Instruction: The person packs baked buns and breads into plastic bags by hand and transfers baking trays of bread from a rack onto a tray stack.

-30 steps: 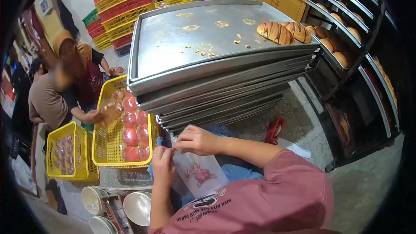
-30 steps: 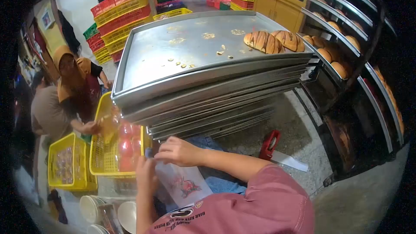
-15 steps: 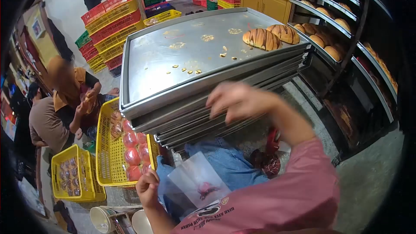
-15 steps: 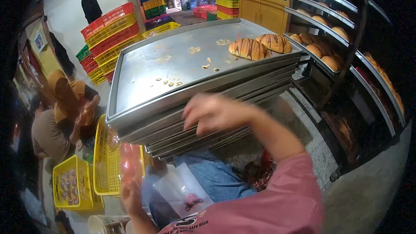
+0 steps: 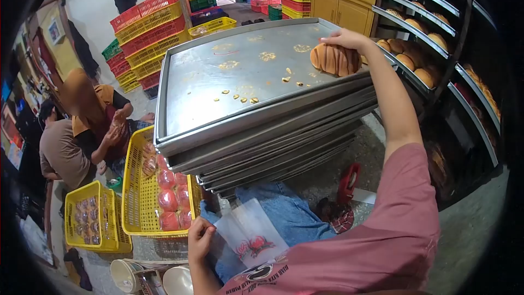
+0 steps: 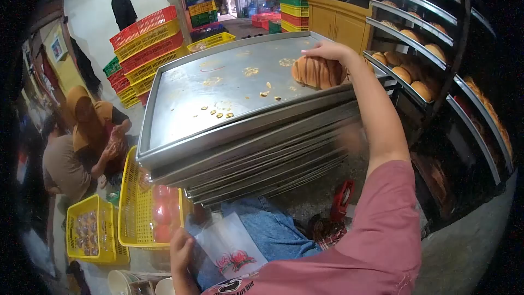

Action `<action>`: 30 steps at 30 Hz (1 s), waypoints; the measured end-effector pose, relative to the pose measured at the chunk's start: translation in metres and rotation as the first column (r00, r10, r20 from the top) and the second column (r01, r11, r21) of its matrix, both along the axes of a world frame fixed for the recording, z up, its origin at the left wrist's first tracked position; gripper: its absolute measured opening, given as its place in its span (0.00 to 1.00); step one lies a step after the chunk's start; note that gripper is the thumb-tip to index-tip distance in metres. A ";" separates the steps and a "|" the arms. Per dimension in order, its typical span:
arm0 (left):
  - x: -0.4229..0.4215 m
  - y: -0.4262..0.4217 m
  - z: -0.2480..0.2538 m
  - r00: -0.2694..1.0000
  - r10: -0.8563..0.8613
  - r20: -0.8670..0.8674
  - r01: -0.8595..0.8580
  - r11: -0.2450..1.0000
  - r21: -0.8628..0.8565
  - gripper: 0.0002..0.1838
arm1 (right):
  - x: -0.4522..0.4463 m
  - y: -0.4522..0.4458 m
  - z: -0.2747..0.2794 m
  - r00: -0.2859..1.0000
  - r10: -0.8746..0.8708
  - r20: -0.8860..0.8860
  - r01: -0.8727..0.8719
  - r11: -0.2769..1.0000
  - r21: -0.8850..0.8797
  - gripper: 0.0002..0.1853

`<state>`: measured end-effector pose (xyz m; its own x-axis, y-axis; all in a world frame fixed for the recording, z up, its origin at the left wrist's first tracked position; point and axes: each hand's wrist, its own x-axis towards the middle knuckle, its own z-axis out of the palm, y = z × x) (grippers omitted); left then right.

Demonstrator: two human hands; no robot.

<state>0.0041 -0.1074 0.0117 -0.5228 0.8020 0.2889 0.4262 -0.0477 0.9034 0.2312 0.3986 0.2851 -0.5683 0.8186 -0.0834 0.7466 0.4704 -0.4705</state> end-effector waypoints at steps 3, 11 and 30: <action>-0.001 -0.002 -0.003 0.999 0.001 0.047 -0.001 1.000 0.000 0.17 | 0.007 -0.017 0.002 0.983 0.182 -0.020 -0.178 0.976 0.130 0.26; 0.004 -0.004 -0.003 0.997 -0.006 0.080 0.001 0.998 0.061 0.14 | 0.008 0.008 0.000 0.984 0.176 -0.028 -0.177 0.983 -0.052 0.28; 0.004 -0.006 -0.006 0.994 -0.009 0.109 0.003 0.998 0.059 0.12 | 0.000 0.014 -0.035 0.883 0.382 0.272 -0.466 0.781 0.416 0.26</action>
